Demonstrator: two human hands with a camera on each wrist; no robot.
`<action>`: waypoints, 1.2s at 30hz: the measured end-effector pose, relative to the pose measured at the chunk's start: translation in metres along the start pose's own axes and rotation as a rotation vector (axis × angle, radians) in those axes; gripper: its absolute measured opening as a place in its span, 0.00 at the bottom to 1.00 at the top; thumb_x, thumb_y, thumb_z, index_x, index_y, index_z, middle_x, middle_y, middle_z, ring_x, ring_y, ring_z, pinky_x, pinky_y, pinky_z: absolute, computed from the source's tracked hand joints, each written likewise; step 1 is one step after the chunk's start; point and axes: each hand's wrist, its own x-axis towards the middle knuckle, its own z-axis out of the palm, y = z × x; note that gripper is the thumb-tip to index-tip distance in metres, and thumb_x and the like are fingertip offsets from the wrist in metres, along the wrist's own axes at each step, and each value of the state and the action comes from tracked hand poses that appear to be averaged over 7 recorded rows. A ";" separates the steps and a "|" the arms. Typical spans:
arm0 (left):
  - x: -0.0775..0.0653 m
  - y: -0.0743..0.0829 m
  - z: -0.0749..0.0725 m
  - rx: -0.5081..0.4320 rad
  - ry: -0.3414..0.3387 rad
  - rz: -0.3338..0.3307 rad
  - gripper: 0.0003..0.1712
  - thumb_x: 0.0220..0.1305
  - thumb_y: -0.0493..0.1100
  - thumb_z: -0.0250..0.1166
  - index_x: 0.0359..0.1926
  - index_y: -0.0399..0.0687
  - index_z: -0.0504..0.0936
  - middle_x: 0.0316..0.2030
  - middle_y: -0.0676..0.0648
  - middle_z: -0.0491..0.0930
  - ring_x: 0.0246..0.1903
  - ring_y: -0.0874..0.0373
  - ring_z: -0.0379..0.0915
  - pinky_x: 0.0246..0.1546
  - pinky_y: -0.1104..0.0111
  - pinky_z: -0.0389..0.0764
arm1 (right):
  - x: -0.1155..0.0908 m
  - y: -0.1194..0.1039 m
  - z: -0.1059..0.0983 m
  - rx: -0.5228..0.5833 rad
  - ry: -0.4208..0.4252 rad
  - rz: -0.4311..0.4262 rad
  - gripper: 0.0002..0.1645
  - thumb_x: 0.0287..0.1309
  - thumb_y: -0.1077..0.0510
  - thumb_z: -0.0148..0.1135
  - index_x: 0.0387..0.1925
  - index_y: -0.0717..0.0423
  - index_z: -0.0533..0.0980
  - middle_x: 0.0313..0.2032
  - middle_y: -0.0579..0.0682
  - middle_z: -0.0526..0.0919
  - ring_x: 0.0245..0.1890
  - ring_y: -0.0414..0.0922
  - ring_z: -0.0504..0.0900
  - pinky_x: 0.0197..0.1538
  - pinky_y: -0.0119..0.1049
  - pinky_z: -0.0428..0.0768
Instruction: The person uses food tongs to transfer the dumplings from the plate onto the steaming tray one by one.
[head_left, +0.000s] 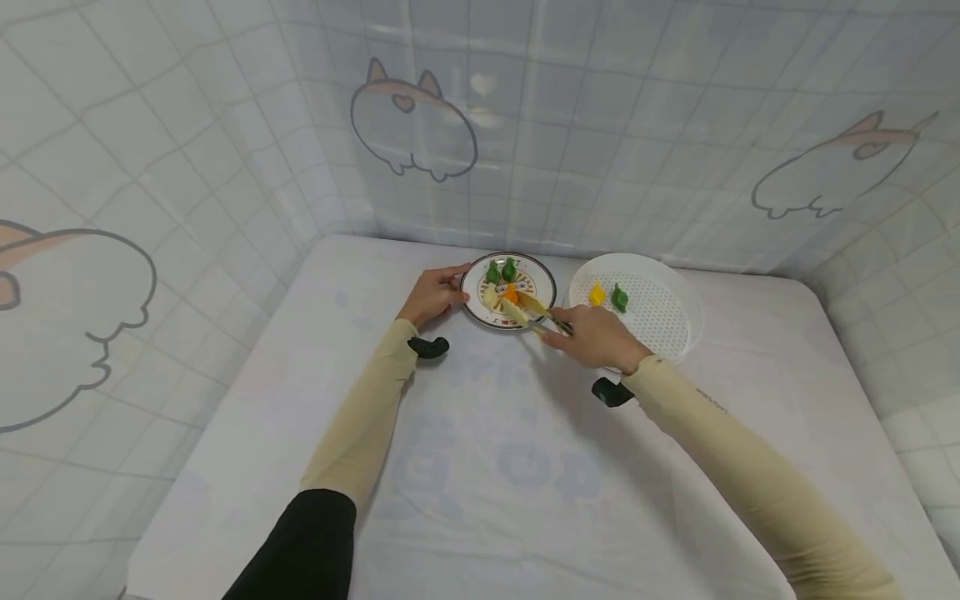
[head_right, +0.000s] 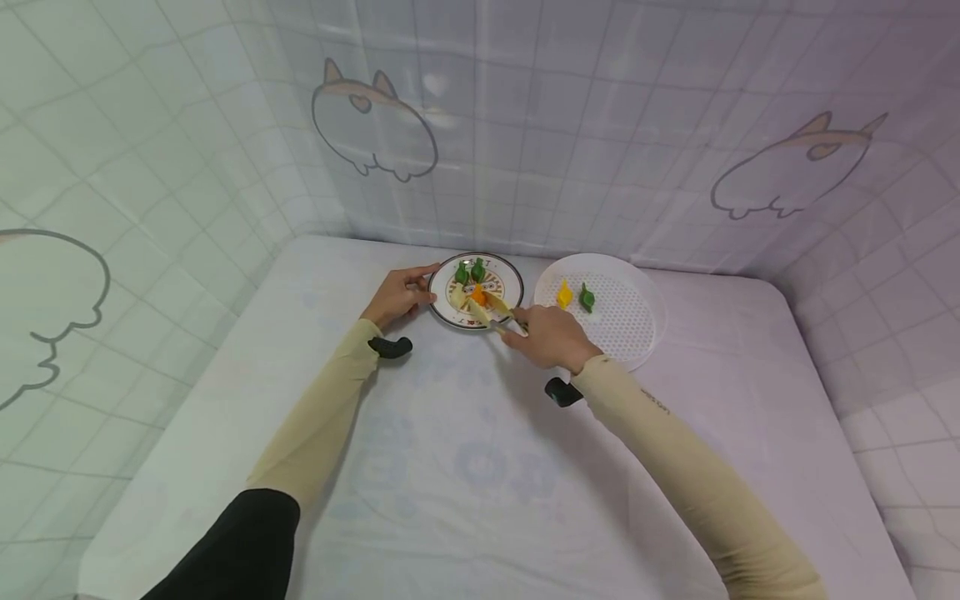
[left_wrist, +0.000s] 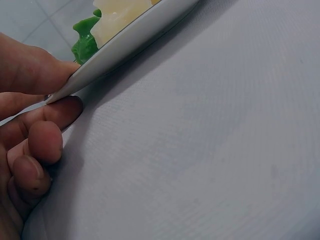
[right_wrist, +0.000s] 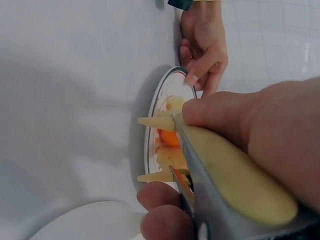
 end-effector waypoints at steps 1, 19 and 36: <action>0.000 0.000 0.000 -0.002 -0.002 0.002 0.39 0.62 0.37 0.72 0.74 0.59 0.78 0.39 0.47 0.77 0.16 0.60 0.67 0.19 0.68 0.74 | -0.001 0.001 0.000 0.004 0.000 -0.006 0.40 0.76 0.42 0.60 0.78 0.61 0.67 0.16 0.42 0.65 0.16 0.39 0.64 0.24 0.34 0.66; -0.003 -0.004 0.005 -0.012 -0.017 0.015 0.38 0.62 0.36 0.72 0.74 0.59 0.78 0.38 0.47 0.77 0.15 0.60 0.68 0.19 0.68 0.74 | -0.034 0.009 -0.032 -0.011 -0.008 -0.010 0.39 0.76 0.43 0.58 0.78 0.58 0.67 0.14 0.39 0.60 0.15 0.38 0.57 0.24 0.34 0.63; -0.003 -0.005 0.000 0.029 0.001 0.022 0.39 0.63 0.38 0.72 0.75 0.61 0.77 0.40 0.46 0.77 0.15 0.60 0.69 0.20 0.68 0.76 | -0.089 0.046 -0.090 -0.066 0.008 0.146 0.47 0.76 0.36 0.57 0.80 0.63 0.62 0.16 0.40 0.55 0.18 0.40 0.54 0.25 0.37 0.62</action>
